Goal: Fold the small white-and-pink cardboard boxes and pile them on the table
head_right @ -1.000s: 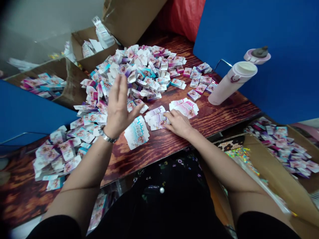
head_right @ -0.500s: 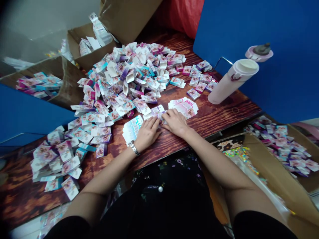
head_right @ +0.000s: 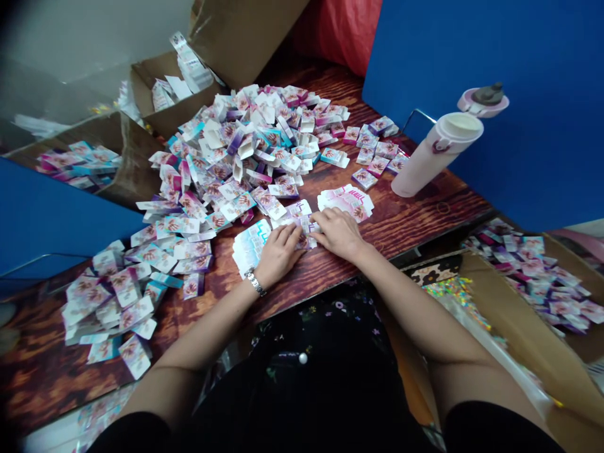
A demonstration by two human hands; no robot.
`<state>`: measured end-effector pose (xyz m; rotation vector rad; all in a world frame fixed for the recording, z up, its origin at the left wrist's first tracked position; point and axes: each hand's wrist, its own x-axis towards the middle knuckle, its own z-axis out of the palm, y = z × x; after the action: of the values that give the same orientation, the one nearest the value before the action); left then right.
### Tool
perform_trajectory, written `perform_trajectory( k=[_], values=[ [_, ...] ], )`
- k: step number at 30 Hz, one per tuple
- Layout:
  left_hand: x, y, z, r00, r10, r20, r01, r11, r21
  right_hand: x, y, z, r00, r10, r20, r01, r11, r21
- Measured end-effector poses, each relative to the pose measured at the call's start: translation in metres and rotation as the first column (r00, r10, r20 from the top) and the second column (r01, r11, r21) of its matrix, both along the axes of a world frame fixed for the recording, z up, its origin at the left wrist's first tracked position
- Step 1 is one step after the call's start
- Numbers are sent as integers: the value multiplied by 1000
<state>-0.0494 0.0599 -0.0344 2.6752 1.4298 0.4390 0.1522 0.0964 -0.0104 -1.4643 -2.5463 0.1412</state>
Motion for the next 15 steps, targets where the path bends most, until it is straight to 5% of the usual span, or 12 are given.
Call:
perform_trajectory(
  k=[8, 15],
  values=[
    [-2, -5, -2, 1000, -8, -8, 8, 1000, 14, -7, -7, 3, 990, 7, 141, 3, 998, -70],
    [-1, -5, -2, 1000, -9, 7, 9, 1000, 15, -12, -5, 2, 996, 4, 92, 2, 998, -68]
  ],
)
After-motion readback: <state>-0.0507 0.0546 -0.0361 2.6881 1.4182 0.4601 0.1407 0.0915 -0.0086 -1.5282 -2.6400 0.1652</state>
